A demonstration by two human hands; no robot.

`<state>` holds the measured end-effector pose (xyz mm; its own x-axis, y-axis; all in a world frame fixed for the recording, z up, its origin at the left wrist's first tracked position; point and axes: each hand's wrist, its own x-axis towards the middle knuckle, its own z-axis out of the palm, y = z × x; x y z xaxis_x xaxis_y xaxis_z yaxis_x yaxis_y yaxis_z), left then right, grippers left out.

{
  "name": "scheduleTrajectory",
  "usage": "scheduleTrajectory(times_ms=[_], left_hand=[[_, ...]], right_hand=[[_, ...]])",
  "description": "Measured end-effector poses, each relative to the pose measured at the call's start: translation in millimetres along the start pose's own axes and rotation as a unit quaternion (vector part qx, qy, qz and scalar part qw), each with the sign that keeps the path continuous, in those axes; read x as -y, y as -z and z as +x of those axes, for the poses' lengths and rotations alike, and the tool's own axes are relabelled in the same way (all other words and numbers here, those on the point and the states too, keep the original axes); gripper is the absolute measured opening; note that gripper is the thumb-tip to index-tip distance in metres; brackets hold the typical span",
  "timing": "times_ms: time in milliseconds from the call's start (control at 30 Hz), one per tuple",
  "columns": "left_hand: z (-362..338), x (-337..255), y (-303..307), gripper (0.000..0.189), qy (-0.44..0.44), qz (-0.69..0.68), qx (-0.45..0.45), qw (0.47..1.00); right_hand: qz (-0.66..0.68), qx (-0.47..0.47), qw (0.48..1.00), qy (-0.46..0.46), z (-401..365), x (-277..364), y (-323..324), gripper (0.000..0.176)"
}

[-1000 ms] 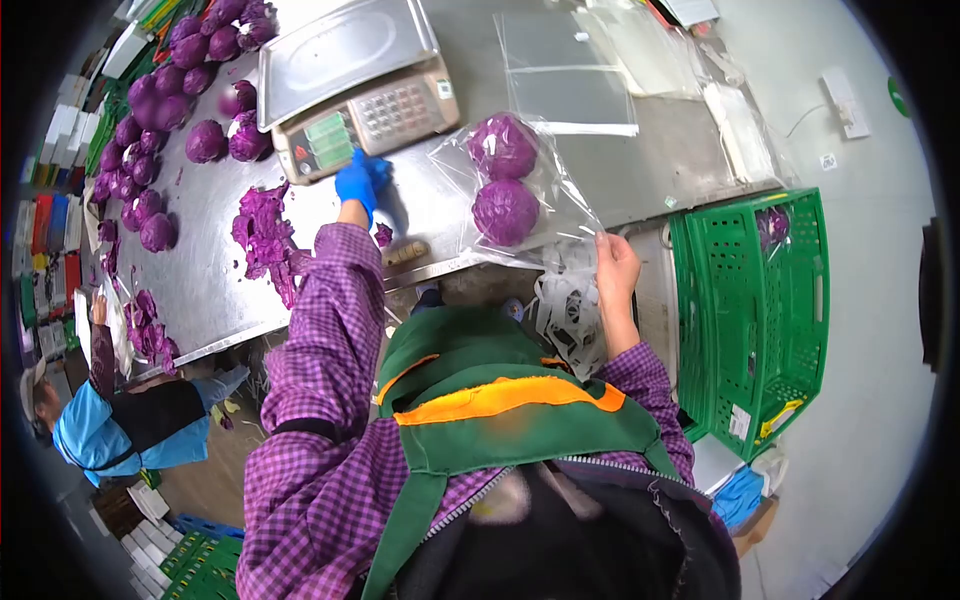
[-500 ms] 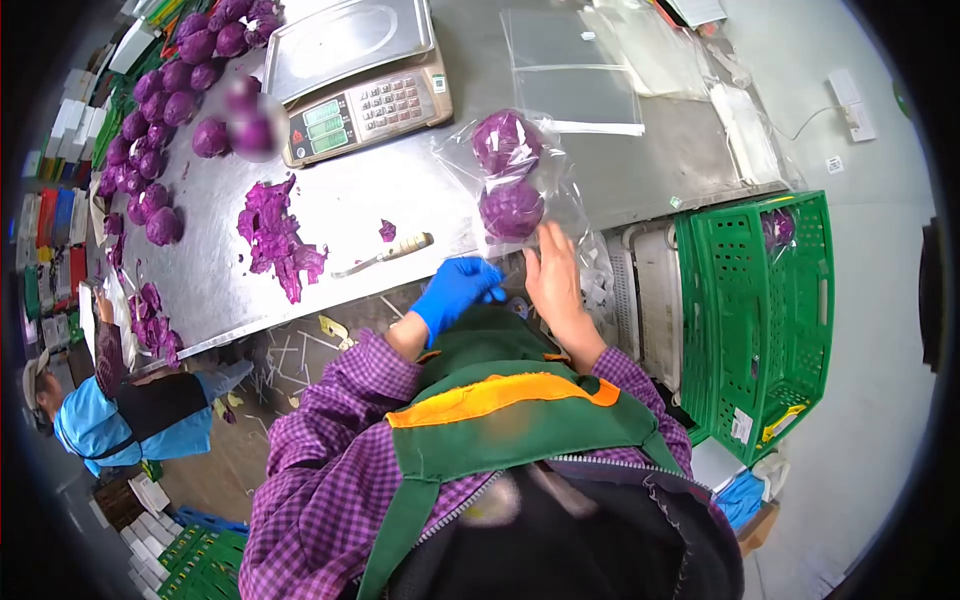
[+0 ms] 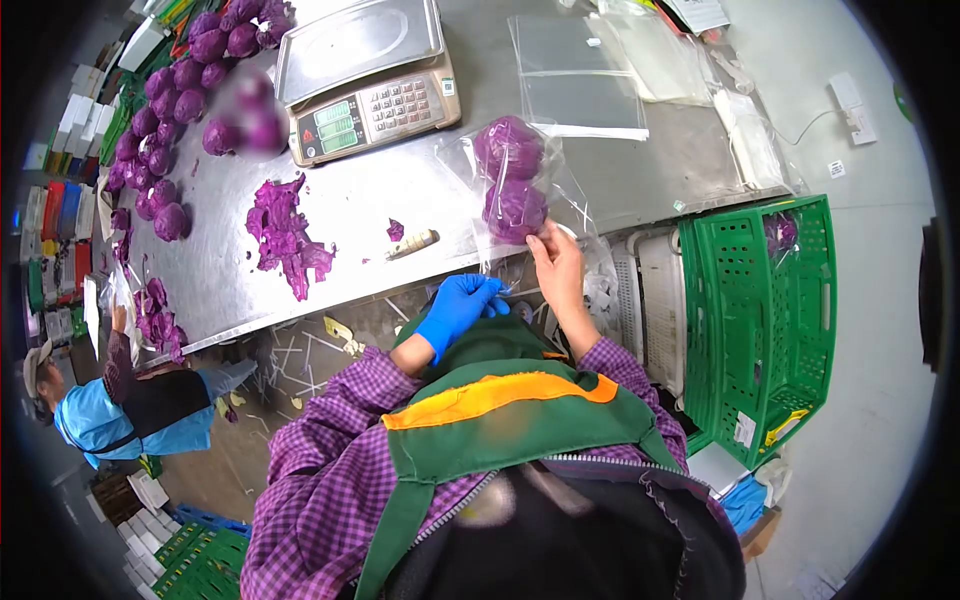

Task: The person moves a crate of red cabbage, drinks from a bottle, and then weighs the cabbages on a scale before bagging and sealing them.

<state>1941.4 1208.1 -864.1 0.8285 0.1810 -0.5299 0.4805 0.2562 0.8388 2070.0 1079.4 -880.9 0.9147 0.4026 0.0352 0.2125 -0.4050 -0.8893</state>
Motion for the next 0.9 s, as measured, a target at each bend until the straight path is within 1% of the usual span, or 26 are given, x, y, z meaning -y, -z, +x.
scheduleTrajectory(times_ms=[33, 67, 100, 133, 167, 200, 233, 300, 333, 367, 433, 467, 500, 567, 600, 633, 700, 733, 767, 833, 867, 900], left_hand=[[0.6, 1.9, 1.5, 0.028, 0.0, 0.0, 0.0, 1.0], [1.5, 4.7, 4.0, 0.028, -0.006, 0.0, -0.001, 1.0], [1.8, 4.9, 5.2, 0.029, -0.012, 0.001, -0.003, 1.0], [2.6, 5.1, 5.7, 0.029, -0.011, 0.001, -0.003, 1.0], [3.9, 5.0, 6.3, 0.029, -0.016, -0.002, 0.0, 1.0], [4.6, 4.5, 6.6, 0.03, -0.021, -0.006, 0.004, 1.0], [3.9, 3.7, 6.4, 0.03, -0.021, -0.006, 0.004, 1.0], [2.1, 2.3, 6.2, 0.03, -0.026, -0.005, 0.011, 1.0], [2.7, 3.4, 7.7, 0.03, -0.025, -0.006, 0.011, 1.0], [3.6, 5.2, 10.0, 0.031, -0.03, -0.007, 0.014, 0.999], [3.8, 6.6, 10.8, 0.032, -0.034, -0.011, 0.016, 0.999], [3.8, 7.3, 10.5, 0.032, -0.027, -0.008, 0.013, 1.0], [3.7, 7.8, 10.3, 0.033, -0.02, -0.006, 0.009, 1.0], [5.1, 12.4, 11.5, 0.033, -0.02, -0.008, 0.011, 1.0], [4.6, 12.4, 11.6, 0.034, -0.02, -0.009, 0.012, 1.0], [0.7, 13.6, 11.4, 0.034, -0.019, -0.01, 0.012, 1.0], [-9.8, 15.5, 9.1, 0.035, -0.015, -0.014, 0.006, 1.0], [-9.3, 16.6, 8.2, 0.035, -0.015, -0.015, 0.006, 1.0], [-7.9, 17.9, 7.4, 0.035, -0.008, -0.018, 0.01, 1.0], [-5.8, 18.2, 6.9, 0.035, -0.002, -0.018, 0.015, 1.0], [-5.5, 18.0, 6.6, 0.035, 0.002, -0.011, 0.003, 1.0], [-5.1, 17.8, 6.4, 0.035, 0.005, -0.003, -0.009, 1.0]], right_hand=[[0.043, -0.024, 0.999, 0.005, 2.0, 6.9, 2.3, 0.049], [0.027, 0.008, 0.997, -0.066, 1.7, 14.2, 10.3, 0.058], [0.027, 0.008, 0.997, -0.067, 6.4, 12.1, 7.5, 0.058], [0.021, -0.022, 0.999, 0.032, 15.2, 8.1, 2.1, 0.064], [0.016, -0.051, 0.99, 0.13, 19.9, 6.2, -1.5, 0.07], [-0.015, 0.043, 0.992, 0.114, 18.2, 22.3, 6.3, 0.082], [-0.015, 0.043, 0.993, 0.113, 15.7, 25.6, 8.4, 0.082], [-0.17, 0.119, 0.96, 0.19, 12.4, 27.5, 10.5, 0.089], [-0.208, 0.151, 0.94, 0.224, 14.7, 25.3, 13.0, 0.092], [-0.208, 0.151, 0.94, 0.223, 17.8, 22.9, 8.8, 0.092], [-0.182, 0.083, 0.972, 0.126, 26.1, 24.1, -3.8, 0.097], [-0.192, 0.083, 0.976, 0.06, 30.7, 26.5, -10.9, 0.098], [-0.193, 0.084, 0.976, 0.059, 37.4, 31.4, -17.3, 0.098], [-0.251, 0.1, 0.963, 0.004, 49.6, 36.4, -26.5, 0.096], [-0.219, 0.1, 0.97, 0.019, 51.4, 31.9, -25.4, 0.09], [-0.219, 0.101, 0.97, 0.019, 46.9, 26.8, -18.8, 0.09], [-0.116, 0.072, 0.98, 0.144, 33.5, 18.1, -2.8, 0.089], [-0.105, 0.037, 0.98, 0.165, 33.9, 8.5, -4.9, 0.088], [-0.105, 0.038, 0.98, 0.164, 36.6, 2.1, -8.6, 0.088], [-0.095, 0.014, 0.987, 0.128, 42.6, -8.0, -16.7, 0.091], [-0.137, 0.005, 0.981, 0.141, 39.5, -13.5, -18.7, 0.091], [-0.137, 0.005, 0.981, 0.14, 38.0, -11.6, -16.5, 0.091]])
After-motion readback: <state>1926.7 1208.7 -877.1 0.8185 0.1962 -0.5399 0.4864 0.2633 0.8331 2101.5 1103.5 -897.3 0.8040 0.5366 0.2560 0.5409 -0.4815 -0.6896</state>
